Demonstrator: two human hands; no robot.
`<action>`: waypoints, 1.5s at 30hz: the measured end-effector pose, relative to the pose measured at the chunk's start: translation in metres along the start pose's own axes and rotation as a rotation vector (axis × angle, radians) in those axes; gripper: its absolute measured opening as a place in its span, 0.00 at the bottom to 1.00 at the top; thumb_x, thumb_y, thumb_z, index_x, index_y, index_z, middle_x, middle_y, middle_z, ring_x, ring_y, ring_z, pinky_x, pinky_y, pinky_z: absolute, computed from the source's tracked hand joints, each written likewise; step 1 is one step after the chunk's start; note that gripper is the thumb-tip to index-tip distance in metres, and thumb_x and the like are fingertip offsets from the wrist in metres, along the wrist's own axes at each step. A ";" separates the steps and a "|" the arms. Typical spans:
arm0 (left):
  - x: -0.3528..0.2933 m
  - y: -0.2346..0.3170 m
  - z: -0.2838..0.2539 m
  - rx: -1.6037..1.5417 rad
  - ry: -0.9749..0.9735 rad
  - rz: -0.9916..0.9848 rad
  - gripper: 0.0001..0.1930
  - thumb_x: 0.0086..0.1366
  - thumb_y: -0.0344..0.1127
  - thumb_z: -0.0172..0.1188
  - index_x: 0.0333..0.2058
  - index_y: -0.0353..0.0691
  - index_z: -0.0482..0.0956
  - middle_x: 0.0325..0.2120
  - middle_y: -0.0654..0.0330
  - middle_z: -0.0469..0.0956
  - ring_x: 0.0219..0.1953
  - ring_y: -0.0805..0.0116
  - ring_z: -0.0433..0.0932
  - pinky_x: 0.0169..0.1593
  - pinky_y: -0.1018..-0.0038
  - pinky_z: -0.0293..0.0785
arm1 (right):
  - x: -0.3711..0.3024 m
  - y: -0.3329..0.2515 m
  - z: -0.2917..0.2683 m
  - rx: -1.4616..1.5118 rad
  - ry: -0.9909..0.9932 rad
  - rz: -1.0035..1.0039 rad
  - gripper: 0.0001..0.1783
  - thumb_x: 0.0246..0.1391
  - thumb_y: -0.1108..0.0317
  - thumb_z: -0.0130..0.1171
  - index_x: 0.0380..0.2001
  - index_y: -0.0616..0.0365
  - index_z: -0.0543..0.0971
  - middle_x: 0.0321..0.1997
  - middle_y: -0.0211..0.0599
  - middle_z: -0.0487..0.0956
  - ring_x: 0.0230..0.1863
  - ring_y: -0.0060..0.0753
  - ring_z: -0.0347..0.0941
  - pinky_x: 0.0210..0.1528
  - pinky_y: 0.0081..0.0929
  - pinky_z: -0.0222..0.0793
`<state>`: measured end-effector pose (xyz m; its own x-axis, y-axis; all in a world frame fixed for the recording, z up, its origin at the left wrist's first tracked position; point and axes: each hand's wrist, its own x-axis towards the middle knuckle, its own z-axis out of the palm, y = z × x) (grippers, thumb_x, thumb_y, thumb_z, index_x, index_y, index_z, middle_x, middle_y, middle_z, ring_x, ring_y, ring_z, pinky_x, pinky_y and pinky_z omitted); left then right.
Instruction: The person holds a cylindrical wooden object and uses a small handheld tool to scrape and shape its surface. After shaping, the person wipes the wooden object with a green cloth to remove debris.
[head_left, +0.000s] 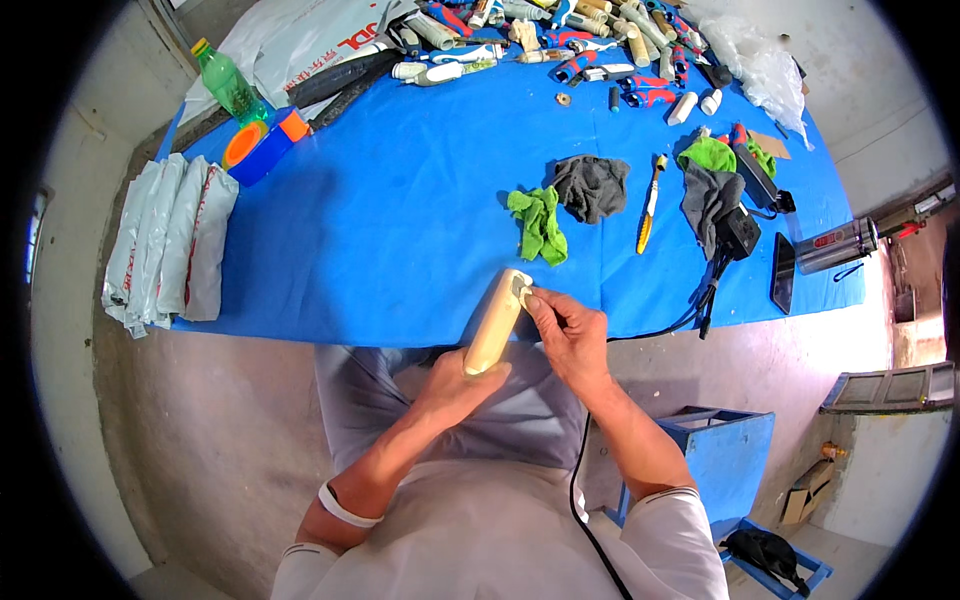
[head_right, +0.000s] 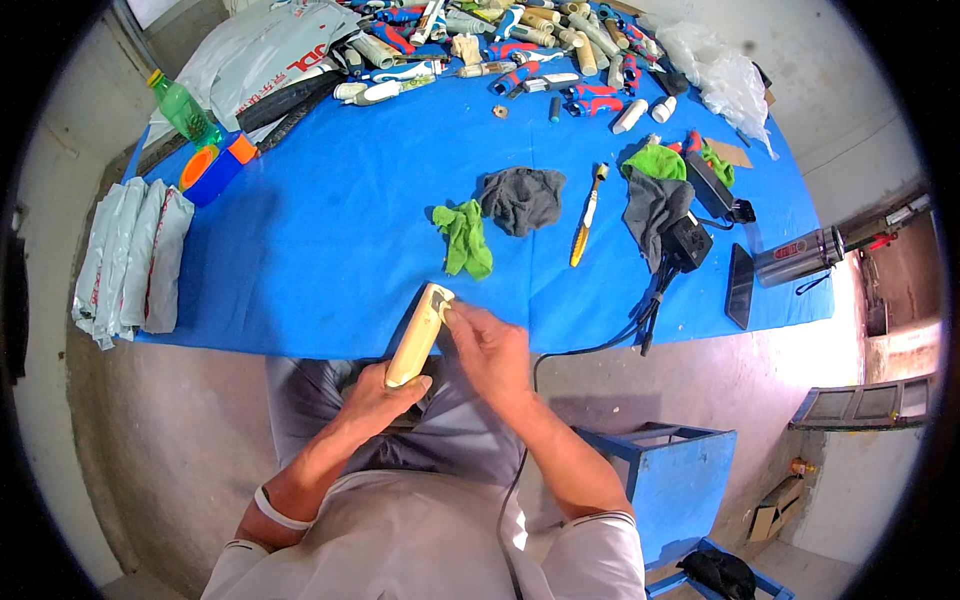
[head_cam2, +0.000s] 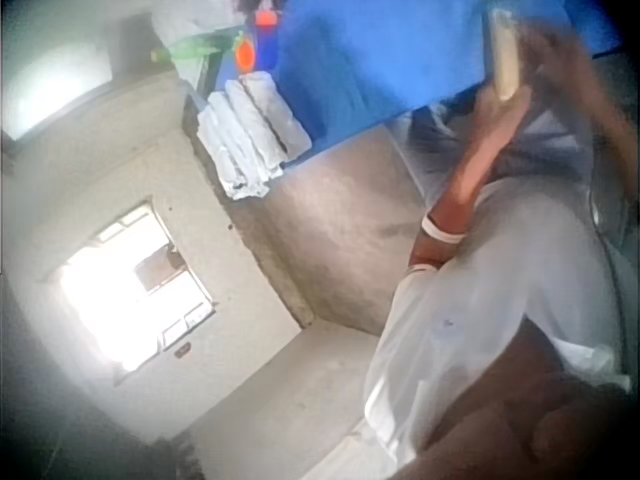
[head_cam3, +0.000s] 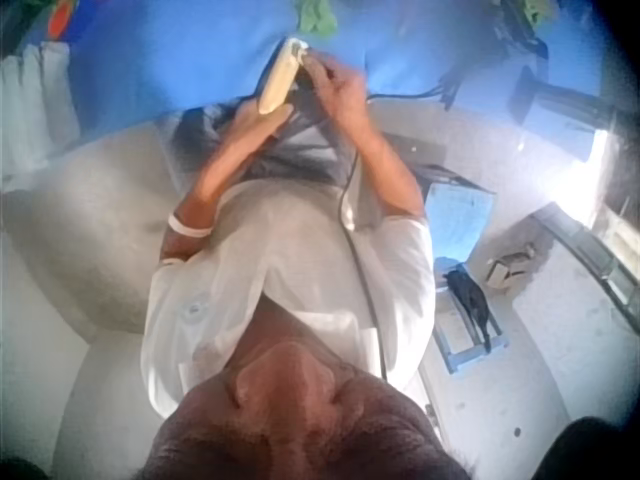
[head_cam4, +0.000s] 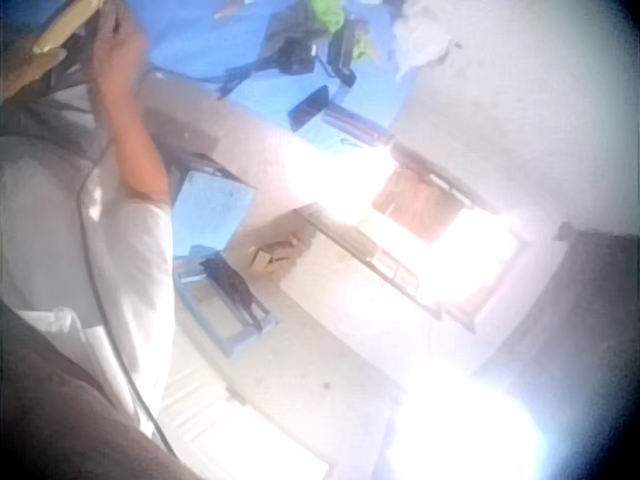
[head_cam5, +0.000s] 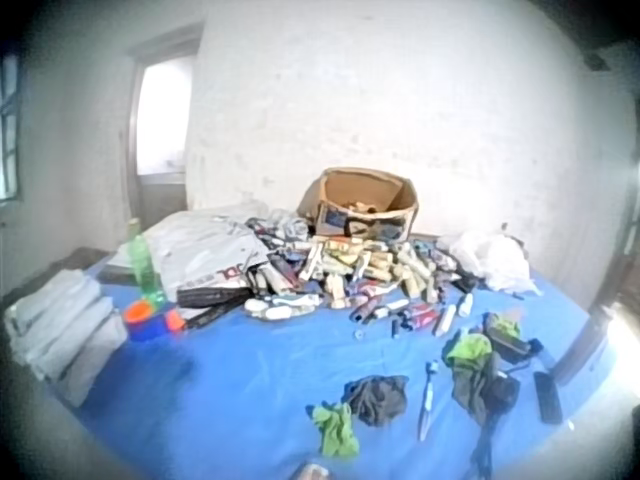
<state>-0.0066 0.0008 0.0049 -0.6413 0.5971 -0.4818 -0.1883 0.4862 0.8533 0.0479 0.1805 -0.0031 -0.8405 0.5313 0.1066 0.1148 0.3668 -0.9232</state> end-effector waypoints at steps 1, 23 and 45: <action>-0.002 0.002 0.001 0.001 0.010 -0.007 0.19 0.61 0.46 0.64 0.33 0.31 0.78 0.21 0.61 0.75 0.25 0.74 0.71 0.30 0.68 0.69 | -0.002 -0.002 0.000 -0.039 -0.001 -0.016 0.12 0.62 0.67 0.63 0.43 0.66 0.84 0.26 0.32 0.82 0.27 0.13 0.69 0.28 0.18 0.67; -0.002 -0.010 0.006 0.000 0.035 0.029 0.20 0.61 0.47 0.63 0.32 0.31 0.78 0.20 0.57 0.75 0.25 0.69 0.74 0.30 0.66 0.70 | -0.010 -0.002 -0.006 -0.059 -0.136 -0.127 0.12 0.62 0.68 0.63 0.43 0.65 0.84 0.28 0.36 0.82 0.27 0.16 0.70 0.29 0.19 0.69; -0.002 -0.003 0.004 -0.009 -0.009 -0.008 0.19 0.62 0.46 0.62 0.34 0.31 0.78 0.22 0.60 0.75 0.26 0.72 0.72 0.31 0.67 0.69 | -0.005 0.005 -0.007 -0.080 -0.149 -0.162 0.12 0.62 0.67 0.63 0.43 0.65 0.84 0.26 0.35 0.82 0.26 0.13 0.69 0.28 0.19 0.68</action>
<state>-0.0014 0.0007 0.0029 -0.6329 0.5991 -0.4905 -0.2000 0.4855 0.8510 0.0563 0.1847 -0.0060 -0.9194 0.3445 0.1898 0.0090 0.5009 -0.8655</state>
